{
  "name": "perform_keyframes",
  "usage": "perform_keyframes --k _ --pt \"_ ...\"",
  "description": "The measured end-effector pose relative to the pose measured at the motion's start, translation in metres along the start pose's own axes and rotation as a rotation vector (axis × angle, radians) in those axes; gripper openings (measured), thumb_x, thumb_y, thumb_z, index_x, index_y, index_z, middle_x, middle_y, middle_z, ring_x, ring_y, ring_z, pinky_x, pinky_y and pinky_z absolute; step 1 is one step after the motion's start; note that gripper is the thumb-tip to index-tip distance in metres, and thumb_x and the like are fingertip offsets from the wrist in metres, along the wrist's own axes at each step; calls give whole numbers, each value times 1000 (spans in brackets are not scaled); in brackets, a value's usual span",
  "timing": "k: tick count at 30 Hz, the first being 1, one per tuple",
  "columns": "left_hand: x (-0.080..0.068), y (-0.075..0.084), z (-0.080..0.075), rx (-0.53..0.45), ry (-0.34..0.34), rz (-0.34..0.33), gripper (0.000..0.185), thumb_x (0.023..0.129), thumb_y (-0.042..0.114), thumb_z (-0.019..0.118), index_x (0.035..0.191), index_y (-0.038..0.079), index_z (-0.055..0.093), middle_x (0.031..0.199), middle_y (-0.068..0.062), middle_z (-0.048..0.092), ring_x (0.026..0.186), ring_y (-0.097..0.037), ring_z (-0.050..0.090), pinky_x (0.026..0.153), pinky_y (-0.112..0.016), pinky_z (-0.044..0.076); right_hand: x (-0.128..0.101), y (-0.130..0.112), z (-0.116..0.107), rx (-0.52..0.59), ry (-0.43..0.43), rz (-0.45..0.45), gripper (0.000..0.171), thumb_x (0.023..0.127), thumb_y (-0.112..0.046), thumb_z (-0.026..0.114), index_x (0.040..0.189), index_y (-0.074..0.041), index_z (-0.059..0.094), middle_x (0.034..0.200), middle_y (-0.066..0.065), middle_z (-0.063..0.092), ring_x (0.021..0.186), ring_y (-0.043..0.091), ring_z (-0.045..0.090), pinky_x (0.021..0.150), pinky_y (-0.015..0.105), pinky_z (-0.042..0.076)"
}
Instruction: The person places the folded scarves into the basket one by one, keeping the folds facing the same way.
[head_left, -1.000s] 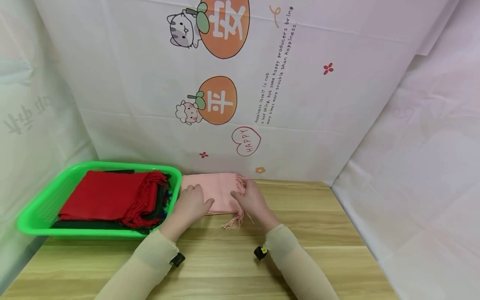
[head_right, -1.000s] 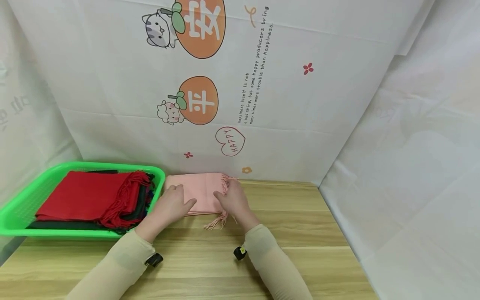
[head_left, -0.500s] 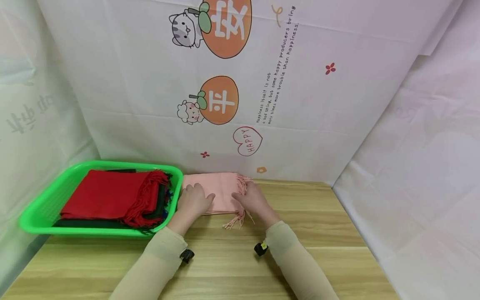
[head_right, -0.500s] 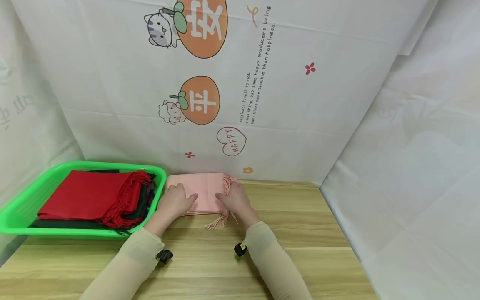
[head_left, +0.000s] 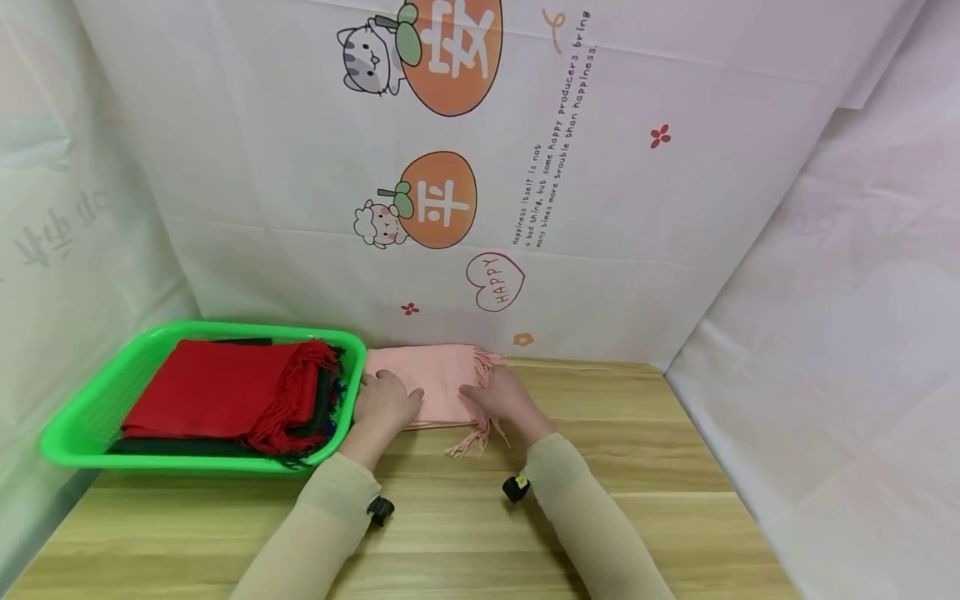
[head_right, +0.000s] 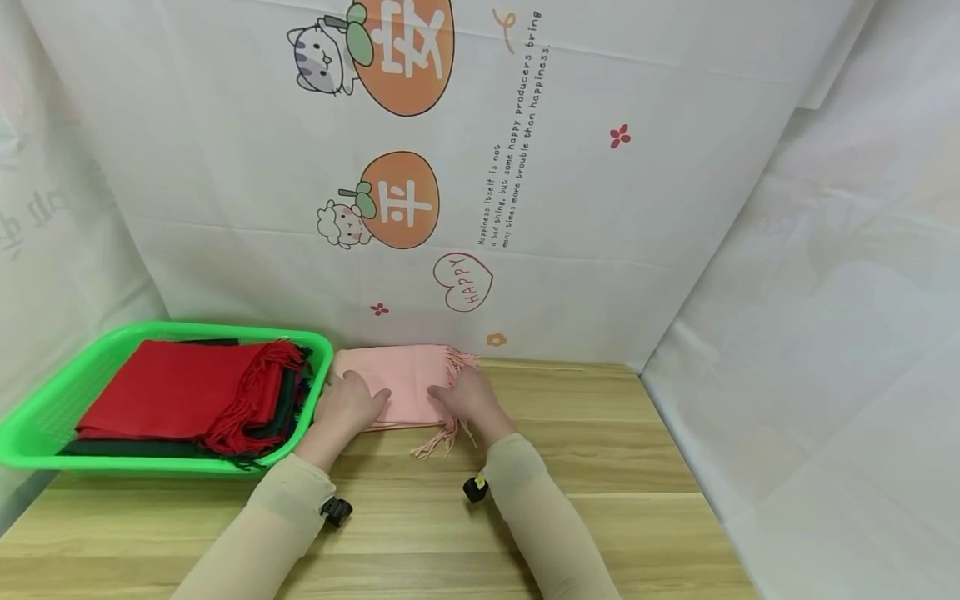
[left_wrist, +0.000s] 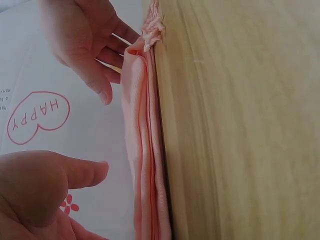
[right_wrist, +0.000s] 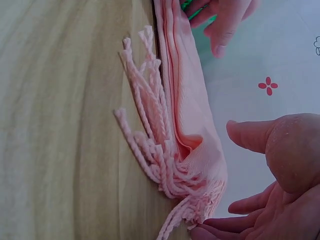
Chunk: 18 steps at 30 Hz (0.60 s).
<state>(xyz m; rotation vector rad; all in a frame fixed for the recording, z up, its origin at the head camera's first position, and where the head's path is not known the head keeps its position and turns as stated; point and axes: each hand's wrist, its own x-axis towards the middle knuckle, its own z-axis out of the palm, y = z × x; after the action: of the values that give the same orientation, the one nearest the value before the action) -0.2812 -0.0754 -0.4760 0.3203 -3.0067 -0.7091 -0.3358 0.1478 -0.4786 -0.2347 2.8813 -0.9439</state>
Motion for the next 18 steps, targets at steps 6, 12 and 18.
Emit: perform_keyframes --k 6,12,18 --pt "3 -3 1 -5 -24 -7 93 109 48 66 151 -29 39 144 -49 51 128 -58 61 107 -63 54 4 -3 3 22 -21 19 54 99 -45 83 111 6 69 108 19 72 91 27 65 92 48 60" --pt "4 -6 5 -15 -15 -11 95 109 45 66 152 -32 32 148 -49 49 129 -58 61 109 -62 54 9 -11 5 -18 -32 13 51 98 -46 83 94 2 69 98 18 73 88 26 64 96 48 60" --pt "6 -7 9 11 6 -10 95 109 44 67 153 -33 30 150 -50 48 133 -58 59 113 -61 52 49 17 27 -54 -35 -12 59 95 -55 83 109 2 76 102 15 78 88 25 67 89 49 61"
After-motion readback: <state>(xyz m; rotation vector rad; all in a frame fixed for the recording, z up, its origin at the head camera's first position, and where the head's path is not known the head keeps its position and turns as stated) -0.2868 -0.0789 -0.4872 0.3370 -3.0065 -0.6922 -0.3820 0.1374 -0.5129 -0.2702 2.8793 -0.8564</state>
